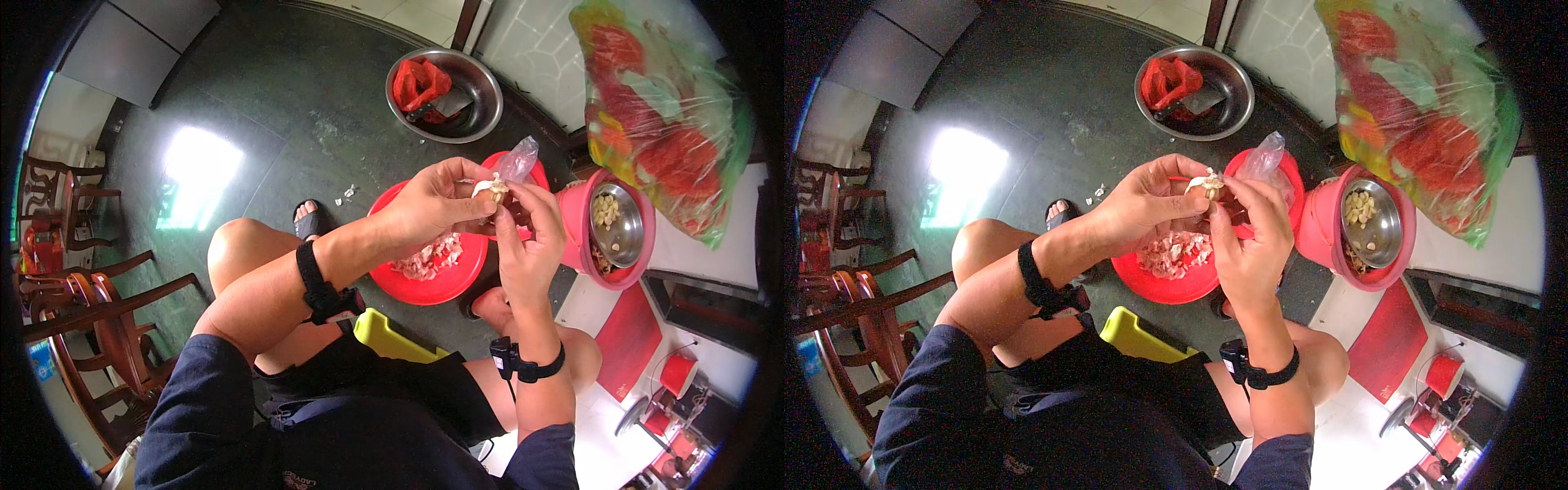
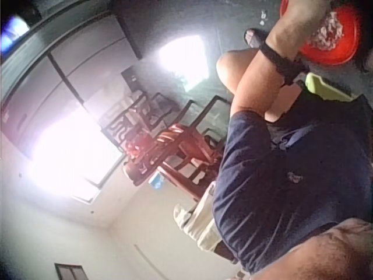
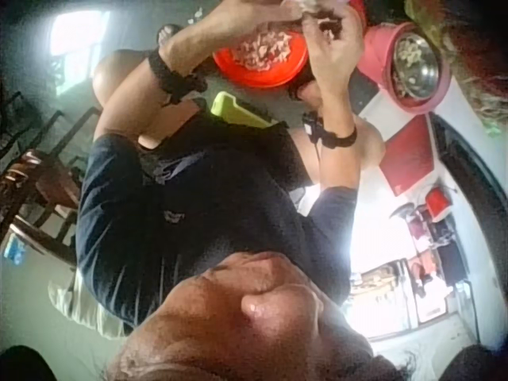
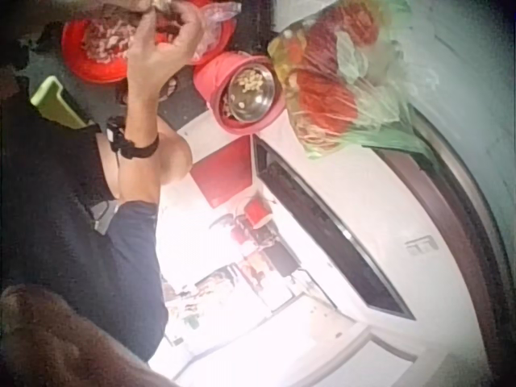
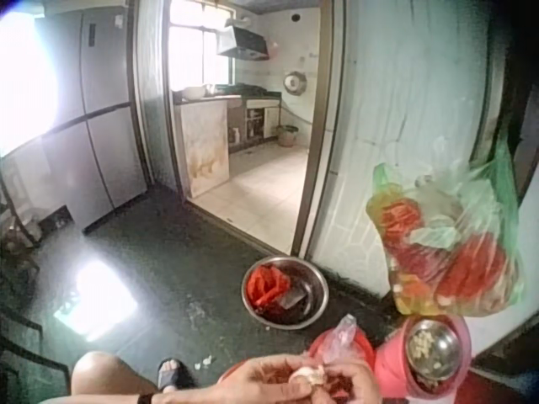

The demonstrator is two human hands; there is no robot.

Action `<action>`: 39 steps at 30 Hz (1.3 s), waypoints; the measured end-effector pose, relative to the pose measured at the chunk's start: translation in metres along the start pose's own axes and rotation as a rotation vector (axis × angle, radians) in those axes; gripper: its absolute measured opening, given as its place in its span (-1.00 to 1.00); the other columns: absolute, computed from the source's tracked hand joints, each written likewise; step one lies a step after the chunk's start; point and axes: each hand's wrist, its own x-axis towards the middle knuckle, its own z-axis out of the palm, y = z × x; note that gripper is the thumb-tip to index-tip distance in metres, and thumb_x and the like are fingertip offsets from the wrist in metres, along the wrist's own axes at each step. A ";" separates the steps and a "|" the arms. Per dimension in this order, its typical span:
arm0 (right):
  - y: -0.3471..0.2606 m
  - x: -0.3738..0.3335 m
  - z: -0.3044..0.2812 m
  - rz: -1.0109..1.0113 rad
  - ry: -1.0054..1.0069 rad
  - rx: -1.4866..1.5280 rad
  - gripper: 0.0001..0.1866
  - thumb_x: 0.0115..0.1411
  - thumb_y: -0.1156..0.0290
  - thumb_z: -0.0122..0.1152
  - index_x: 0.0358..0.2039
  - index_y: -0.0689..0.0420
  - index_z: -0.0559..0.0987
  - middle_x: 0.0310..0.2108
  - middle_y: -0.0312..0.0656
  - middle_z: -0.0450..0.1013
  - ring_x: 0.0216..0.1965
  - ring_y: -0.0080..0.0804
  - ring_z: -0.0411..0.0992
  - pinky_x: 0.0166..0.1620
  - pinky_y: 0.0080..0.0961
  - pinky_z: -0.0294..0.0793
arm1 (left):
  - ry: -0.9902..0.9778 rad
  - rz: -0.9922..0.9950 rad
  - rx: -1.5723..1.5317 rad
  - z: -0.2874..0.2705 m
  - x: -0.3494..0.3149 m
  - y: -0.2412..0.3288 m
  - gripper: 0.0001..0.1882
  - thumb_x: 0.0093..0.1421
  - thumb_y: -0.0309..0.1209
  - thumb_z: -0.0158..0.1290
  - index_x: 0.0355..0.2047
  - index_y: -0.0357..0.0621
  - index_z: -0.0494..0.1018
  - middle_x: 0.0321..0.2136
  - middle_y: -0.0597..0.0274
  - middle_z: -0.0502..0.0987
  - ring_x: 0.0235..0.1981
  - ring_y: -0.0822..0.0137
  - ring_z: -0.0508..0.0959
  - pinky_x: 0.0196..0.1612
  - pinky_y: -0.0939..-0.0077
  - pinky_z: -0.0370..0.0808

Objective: Peel cloves of garlic by hand and place them into a bowl.

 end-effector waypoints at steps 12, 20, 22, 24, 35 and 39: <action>-0.001 -0.001 0.002 0.180 -0.049 0.344 -0.74 0.24 0.50 0.39 -0.07 0.26 0.61 -0.11 -0.18 0.54 -0.15 -0.48 0.51 -0.08 -0.53 0.50 | -0.099 0.022 0.031 0.006 -0.008 0.011 -0.53 0.41 -0.44 0.13 0.25 -0.34 0.34 0.01 0.04 0.59 -0.01 0.23 0.65 0.12 0.24 0.67; -0.002 0.000 0.004 0.065 -0.095 0.137 -0.77 0.32 0.44 0.29 -0.06 0.27 0.60 -0.13 -0.08 0.57 -0.17 -0.34 0.56 -0.11 -0.44 0.52 | -0.095 0.022 0.163 0.008 -0.004 0.006 -0.54 0.52 -0.32 -0.04 0.33 -0.26 0.29 0.05 0.11 0.56 -0.01 0.28 0.63 0.05 0.21 0.66; -0.009 -0.001 0.008 0.025 -0.099 -0.004 -0.78 0.29 0.47 0.30 -0.09 0.27 0.59 -0.17 0.00 0.57 -0.23 -0.19 0.58 -0.15 -0.37 0.54 | -0.082 0.018 0.122 0.007 -0.004 0.005 -0.54 0.52 -0.30 -0.05 0.32 -0.27 0.30 0.03 0.13 0.56 -0.04 0.34 0.62 0.02 0.29 0.66; -0.014 0.001 0.007 -0.037 -0.122 -0.059 -0.79 0.28 0.48 0.30 -0.11 0.27 0.58 -0.20 0.00 0.55 -0.26 -0.15 0.57 -0.17 -0.36 0.53 | -0.100 0.048 0.514 0.004 -0.005 0.006 -0.52 0.55 -0.23 -0.10 0.32 -0.28 0.32 0.01 0.16 0.54 -0.06 0.43 0.56 0.03 0.43 0.56; -0.004 -0.008 0.028 -0.178 -0.033 -0.161 -0.78 0.37 0.32 0.11 -0.27 0.25 0.47 -0.39 0.05 0.42 -0.38 0.13 0.45 -0.30 -0.08 0.41 | -0.079 0.217 0.437 0.019 -0.004 -0.014 -0.52 0.58 -0.19 -0.28 0.21 -0.32 0.40 0.00 0.10 0.56 0.03 0.39 0.52 0.15 0.43 0.46; -0.001 -0.007 0.034 -0.125 0.008 -0.122 -0.70 0.40 0.22 0.04 -0.32 0.23 0.45 -0.44 0.04 0.39 -0.41 0.13 0.44 -0.34 -0.09 0.38 | -0.013 0.228 0.447 0.021 -0.002 -0.018 -0.54 0.57 -0.24 -0.30 0.16 -0.30 0.45 -0.08 0.13 0.58 -0.05 0.40 0.54 0.10 0.43 0.49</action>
